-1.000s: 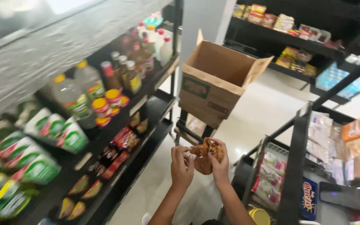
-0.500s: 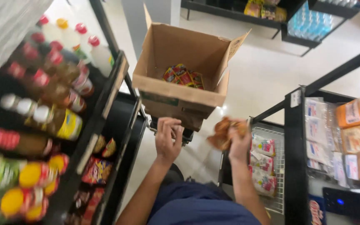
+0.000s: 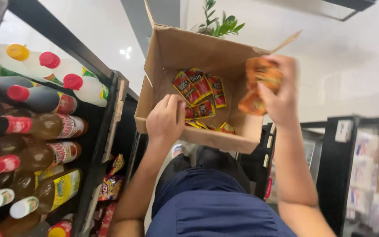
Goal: Stocking and organizing condiment pouches on retail shelves from a cardboard box.
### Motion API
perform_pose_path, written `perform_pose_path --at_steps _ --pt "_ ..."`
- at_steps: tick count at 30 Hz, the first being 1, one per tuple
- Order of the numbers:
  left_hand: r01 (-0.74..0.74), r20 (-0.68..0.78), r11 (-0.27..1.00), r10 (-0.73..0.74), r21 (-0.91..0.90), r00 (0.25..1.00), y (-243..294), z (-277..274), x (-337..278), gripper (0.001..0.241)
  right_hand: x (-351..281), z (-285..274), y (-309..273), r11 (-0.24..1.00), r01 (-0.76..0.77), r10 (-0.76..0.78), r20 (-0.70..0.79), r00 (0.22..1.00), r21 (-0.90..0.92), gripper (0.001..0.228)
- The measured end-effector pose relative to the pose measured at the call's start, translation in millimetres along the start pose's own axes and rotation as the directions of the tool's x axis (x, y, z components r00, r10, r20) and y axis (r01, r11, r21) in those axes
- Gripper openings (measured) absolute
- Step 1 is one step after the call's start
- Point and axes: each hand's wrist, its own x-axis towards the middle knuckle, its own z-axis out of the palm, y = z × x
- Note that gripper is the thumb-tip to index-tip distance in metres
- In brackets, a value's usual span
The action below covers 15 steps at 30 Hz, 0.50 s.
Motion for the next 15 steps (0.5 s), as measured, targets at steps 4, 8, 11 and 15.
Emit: perform_pose_path --at_steps 4,8,11,15 --pt "0.002 -0.155 0.999 0.003 0.033 0.988 6 -3 0 0.006 79 67 16 0.995 0.059 -0.010 0.508 0.861 -0.081 0.048" --pt "0.103 -0.085 0.991 -0.096 0.088 0.992 9 -5 7 0.012 105 182 78 0.903 0.346 0.117 0.923 0.368 -0.252 0.064" --pt "0.168 -0.027 0.979 -0.166 0.116 0.986 13 -8 11 0.017 94 254 111 0.841 0.473 0.197 0.964 0.180 -0.260 0.064" --pt "0.188 0.003 0.972 -0.191 0.142 0.982 17 -11 14 0.023 59 310 137 0.841 0.375 0.348 0.920 0.178 -0.390 0.051"
